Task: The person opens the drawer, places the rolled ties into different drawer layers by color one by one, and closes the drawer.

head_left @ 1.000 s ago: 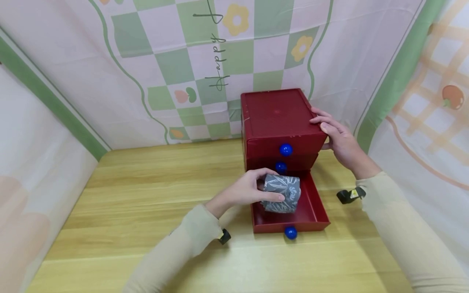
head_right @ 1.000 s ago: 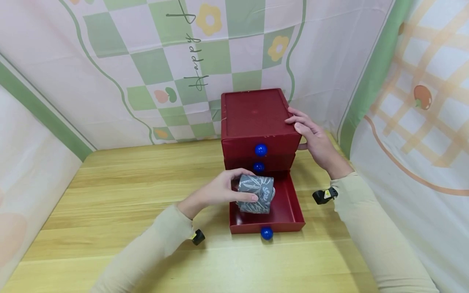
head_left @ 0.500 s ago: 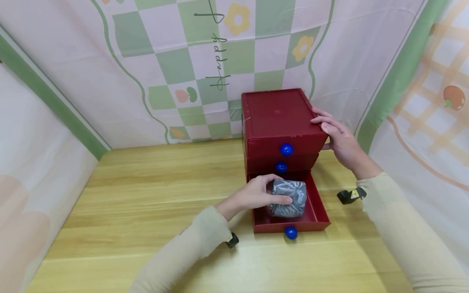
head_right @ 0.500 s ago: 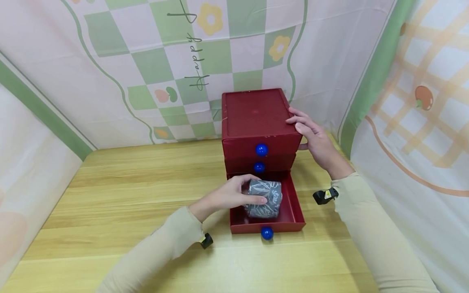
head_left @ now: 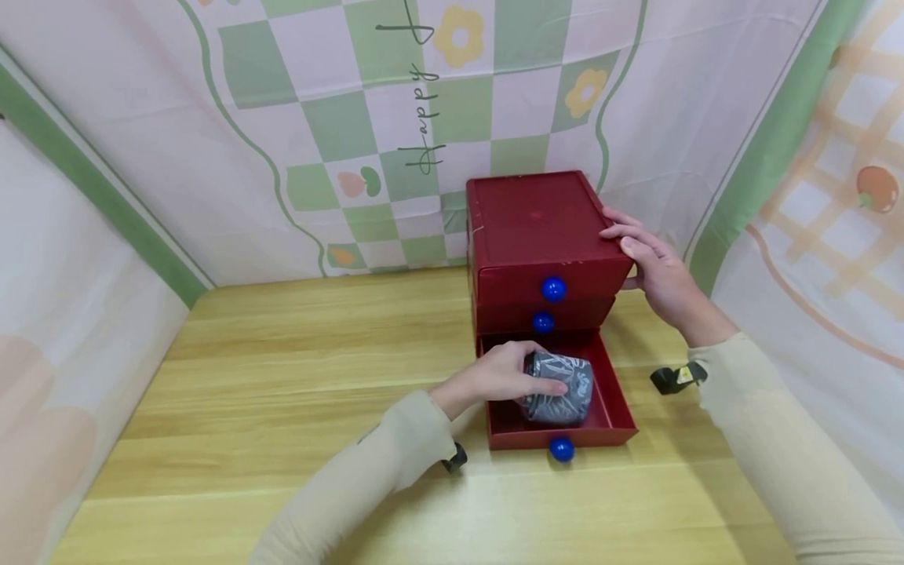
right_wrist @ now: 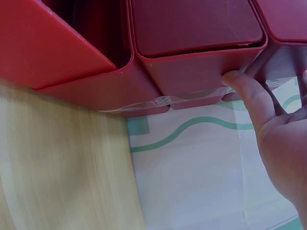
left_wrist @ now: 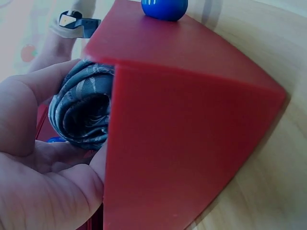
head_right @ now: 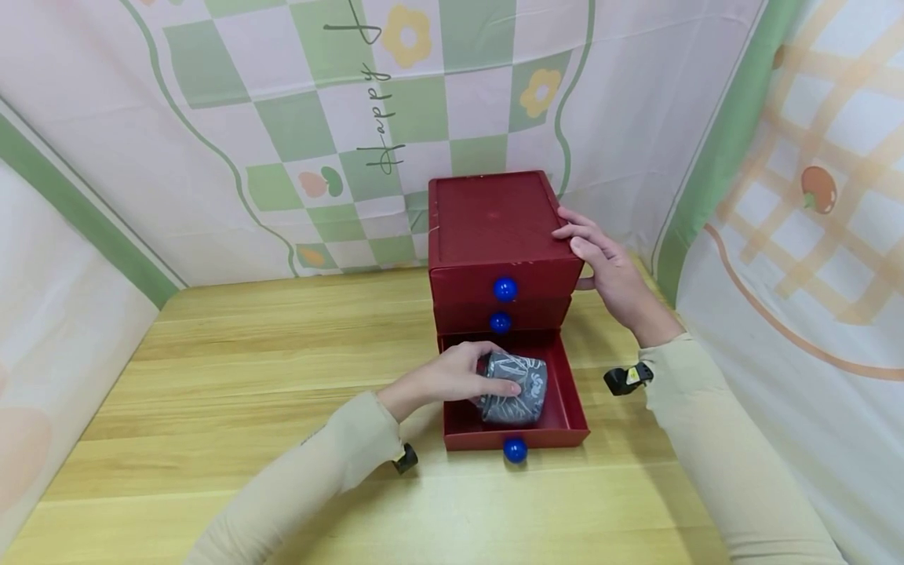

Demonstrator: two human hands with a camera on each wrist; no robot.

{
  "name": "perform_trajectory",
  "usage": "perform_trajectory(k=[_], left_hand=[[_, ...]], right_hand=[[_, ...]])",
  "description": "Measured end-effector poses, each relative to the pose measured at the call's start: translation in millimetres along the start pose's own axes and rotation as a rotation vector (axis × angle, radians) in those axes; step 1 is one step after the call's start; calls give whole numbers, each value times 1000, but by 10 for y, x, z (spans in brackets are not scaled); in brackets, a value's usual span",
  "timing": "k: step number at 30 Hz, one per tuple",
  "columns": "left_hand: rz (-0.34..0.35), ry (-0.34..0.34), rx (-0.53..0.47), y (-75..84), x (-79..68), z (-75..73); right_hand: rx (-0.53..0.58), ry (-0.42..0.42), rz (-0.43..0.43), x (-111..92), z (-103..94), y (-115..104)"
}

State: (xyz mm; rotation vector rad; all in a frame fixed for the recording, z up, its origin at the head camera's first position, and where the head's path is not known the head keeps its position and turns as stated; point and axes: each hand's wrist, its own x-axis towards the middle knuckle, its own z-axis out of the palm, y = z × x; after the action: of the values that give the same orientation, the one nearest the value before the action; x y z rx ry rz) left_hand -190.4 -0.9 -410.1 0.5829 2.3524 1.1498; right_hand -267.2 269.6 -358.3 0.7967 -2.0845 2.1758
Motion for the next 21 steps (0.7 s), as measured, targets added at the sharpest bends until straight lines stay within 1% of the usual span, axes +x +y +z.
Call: perform_trajectory(k=[3,8,11,18,20,21], left_hand=[[-33,-17,-12,23,5,-5],[-86,-51,-107,64,14,-4],[-105,-59,-137,80,26,3],[-141,-59,-183,74,47,32],[-142,-61,-177,64,51,41],[-134,-61,-153,59,51,43]], right_hand=[[5,-1,2,1,-3,2],[5,-2,2,0,-5,6],[3,0,2,0,-3,7],[6,1,2,-1,-2,5],[7,0,3,-2,-3,5],[9,1,2,-3,-3,5]])
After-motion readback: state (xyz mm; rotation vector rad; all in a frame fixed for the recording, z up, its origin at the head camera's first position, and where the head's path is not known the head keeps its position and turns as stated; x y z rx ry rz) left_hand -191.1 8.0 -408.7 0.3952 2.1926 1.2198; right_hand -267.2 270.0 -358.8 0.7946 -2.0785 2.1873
